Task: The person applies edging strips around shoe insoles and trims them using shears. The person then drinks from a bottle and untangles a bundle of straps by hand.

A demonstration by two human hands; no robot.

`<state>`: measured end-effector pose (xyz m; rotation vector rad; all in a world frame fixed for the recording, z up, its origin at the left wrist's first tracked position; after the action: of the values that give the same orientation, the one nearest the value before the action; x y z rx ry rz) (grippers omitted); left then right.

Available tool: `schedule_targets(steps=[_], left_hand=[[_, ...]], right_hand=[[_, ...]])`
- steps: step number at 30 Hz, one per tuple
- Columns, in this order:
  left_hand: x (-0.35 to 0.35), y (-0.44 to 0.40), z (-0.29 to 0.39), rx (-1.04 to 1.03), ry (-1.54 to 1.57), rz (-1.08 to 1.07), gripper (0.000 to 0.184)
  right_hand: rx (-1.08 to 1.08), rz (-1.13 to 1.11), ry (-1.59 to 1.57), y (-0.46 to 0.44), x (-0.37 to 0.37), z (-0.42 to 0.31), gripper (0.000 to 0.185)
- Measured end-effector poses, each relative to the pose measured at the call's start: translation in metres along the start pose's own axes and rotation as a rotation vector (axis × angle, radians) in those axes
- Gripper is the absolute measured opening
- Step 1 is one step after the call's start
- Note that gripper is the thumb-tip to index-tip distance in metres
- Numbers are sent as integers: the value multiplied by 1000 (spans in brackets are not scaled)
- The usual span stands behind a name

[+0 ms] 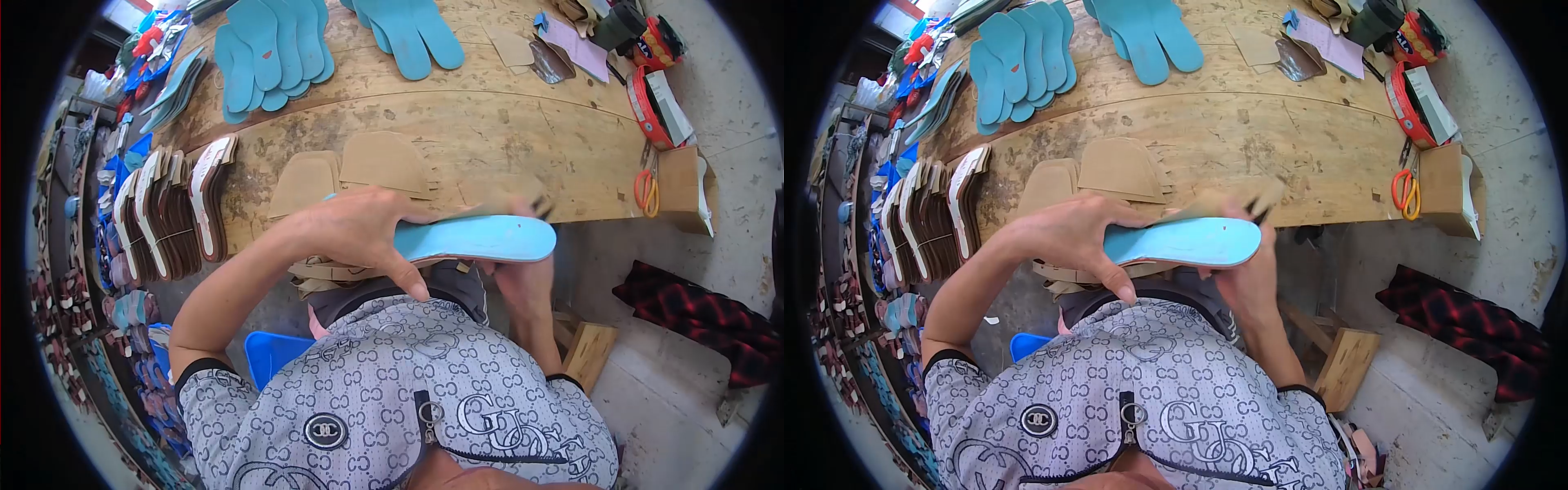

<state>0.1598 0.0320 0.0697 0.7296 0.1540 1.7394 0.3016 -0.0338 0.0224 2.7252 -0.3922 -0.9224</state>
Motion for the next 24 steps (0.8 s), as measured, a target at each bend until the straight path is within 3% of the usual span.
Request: schedule_targets(steps=[3, 6, 9, 12, 13, 14, 15, 18, 20, 21, 24], left_hand=[[-6, -6, -11, -41, 77, 70, 91], [-25, -20, -32, -35, 249, 120, 85], [-39, -26, -31, 20, 607, 192, 69], [-34, -25, -27, -170, 570, 326, 68], [-40, -20, -23, -51, 618, 223, 72], [-43, -20, -20, -85, 651, 221, 75], [-49, -22, -22, -117, 689, 221, 78], [-69, -22, -38, -159, 764, 195, 85], [-71, -17, -40, -98, 807, 174, 85], [-69, -18, -47, -125, 788, 262, 82], [-53, -21, -48, -130, 224, 528, 79]], right_hand=[[45, -79, -46, 8, -17, -17, 63], [86, 77, 452, -5, -3, 1, 60], [143, 12, 260, -14, -16, 3, 59], [-86, -125, -164, -28, -22, 13, 57], [-178, -73, -209, -32, -24, 11, 57], [-272, -17, -256, -35, -23, 12, 58], [-183, -94, -53, -47, -10, 15, 50], [64, 47, 627, -60, 21, -1, 37], [-3, 100, 461, -51, 28, -6, 28], [-14, 78, 383, -38, 13, -15, 28], [-19, 195, 42, -31, 3, 3, 28]])
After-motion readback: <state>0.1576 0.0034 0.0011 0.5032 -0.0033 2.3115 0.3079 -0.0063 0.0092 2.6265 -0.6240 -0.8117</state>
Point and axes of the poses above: each hand's wrist, its own y-axis away from the middle knuckle, its own x-axis out of the back of the hand, z = x × y, the point moved 9 cm from there along -y, towards the middle knuckle, and after that the axes turned 3 degrees about -x, right-handed, at the moved point
